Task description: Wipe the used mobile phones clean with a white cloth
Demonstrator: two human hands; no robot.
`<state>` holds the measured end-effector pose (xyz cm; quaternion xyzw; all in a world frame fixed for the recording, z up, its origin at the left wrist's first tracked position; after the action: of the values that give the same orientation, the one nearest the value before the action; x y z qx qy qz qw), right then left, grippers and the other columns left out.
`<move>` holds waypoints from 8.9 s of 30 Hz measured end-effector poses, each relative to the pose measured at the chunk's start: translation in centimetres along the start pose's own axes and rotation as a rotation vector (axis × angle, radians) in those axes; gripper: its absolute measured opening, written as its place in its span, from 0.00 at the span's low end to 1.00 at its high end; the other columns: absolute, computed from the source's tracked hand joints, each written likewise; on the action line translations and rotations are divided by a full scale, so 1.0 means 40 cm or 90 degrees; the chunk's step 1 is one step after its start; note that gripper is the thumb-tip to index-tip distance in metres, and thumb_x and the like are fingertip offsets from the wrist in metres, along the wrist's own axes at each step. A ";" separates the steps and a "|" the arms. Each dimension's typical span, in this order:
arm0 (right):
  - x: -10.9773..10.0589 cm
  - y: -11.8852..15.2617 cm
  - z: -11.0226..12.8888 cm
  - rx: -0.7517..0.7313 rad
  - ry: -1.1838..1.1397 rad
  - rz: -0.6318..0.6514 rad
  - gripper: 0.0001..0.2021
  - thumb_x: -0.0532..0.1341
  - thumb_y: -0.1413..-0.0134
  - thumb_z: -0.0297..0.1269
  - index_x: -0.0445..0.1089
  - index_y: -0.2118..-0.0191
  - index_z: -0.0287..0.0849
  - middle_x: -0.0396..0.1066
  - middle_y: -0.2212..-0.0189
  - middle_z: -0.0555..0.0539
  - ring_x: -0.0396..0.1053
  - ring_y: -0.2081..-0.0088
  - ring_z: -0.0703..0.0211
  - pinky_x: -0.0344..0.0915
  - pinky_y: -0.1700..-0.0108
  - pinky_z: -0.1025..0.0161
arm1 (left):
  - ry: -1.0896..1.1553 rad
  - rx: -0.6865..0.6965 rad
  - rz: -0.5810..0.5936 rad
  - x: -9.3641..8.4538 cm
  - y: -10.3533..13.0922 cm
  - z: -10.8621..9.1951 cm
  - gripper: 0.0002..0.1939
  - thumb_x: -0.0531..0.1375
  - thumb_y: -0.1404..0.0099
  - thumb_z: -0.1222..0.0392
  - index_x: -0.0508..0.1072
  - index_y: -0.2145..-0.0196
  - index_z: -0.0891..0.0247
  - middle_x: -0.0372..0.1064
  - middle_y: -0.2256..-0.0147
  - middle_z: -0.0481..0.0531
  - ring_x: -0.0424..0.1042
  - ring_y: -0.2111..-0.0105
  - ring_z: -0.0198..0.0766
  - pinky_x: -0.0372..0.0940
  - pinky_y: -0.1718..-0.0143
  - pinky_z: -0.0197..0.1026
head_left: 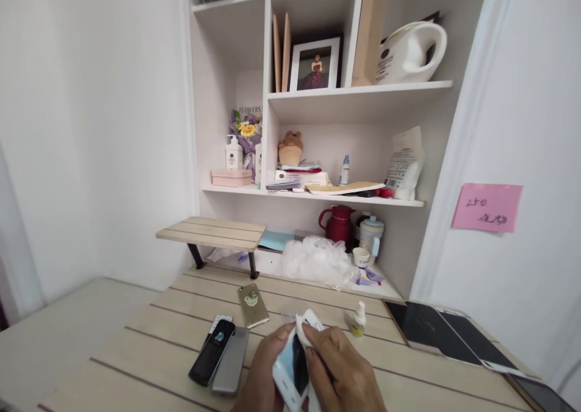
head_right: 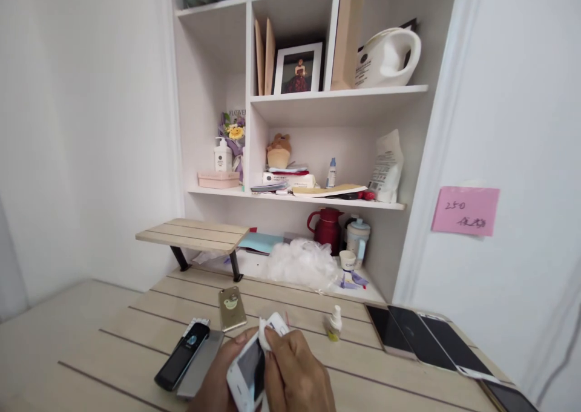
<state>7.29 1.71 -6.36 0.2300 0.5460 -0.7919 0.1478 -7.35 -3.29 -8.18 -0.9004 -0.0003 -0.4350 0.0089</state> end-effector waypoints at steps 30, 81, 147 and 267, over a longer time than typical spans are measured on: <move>0.065 0.137 -0.072 0.197 0.060 0.089 0.20 0.47 0.30 0.35 0.62 0.37 0.44 0.76 0.67 0.44 0.76 0.67 0.55 0.73 0.61 0.58 | -0.145 -0.013 -0.143 -0.092 -0.024 0.053 0.13 0.57 0.37 0.53 0.73 0.62 0.66 0.73 0.78 0.56 0.72 0.80 0.42 0.55 0.86 0.34; 0.069 0.140 0.022 0.073 0.025 0.174 0.23 0.49 0.32 0.31 0.56 0.34 0.43 0.72 0.70 0.45 0.72 0.71 0.56 0.71 0.66 0.60 | -0.064 -0.156 -0.025 -0.059 0.003 0.087 0.27 0.51 0.35 0.38 0.74 0.72 0.65 0.62 0.85 0.45 0.57 0.87 0.31 0.46 0.84 0.35; 0.052 0.132 -0.015 0.042 -0.011 0.211 0.19 0.51 0.32 0.32 0.63 0.38 0.43 0.76 0.68 0.45 0.74 0.70 0.58 0.72 0.64 0.61 | -0.127 0.014 -0.154 -0.076 0.001 0.068 0.05 0.59 0.40 0.59 0.70 0.67 0.63 0.68 0.82 0.48 0.66 0.83 0.35 0.52 0.85 0.32; 0.037 0.127 -0.048 0.136 0.090 0.007 0.24 0.50 0.31 0.32 0.52 0.32 0.41 0.77 0.55 0.38 0.77 0.65 0.54 0.76 0.60 0.57 | -0.044 -0.111 0.041 -0.009 0.024 0.076 0.14 0.57 0.31 0.60 0.76 0.50 0.62 0.76 0.58 0.57 0.73 0.61 0.39 0.63 0.61 0.37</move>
<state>8.86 1.68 -11.76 0.3031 0.4660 -0.8266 0.0879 -5.20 -4.21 -10.38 -0.9118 0.0664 -0.4015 -0.0555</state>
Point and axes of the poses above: each hand's wrist, its own y-axis away from the middle knuckle, its own x-axis out of the palm, z = x × y, the point moved 1 cm from there along -y, towards the middle knuckle
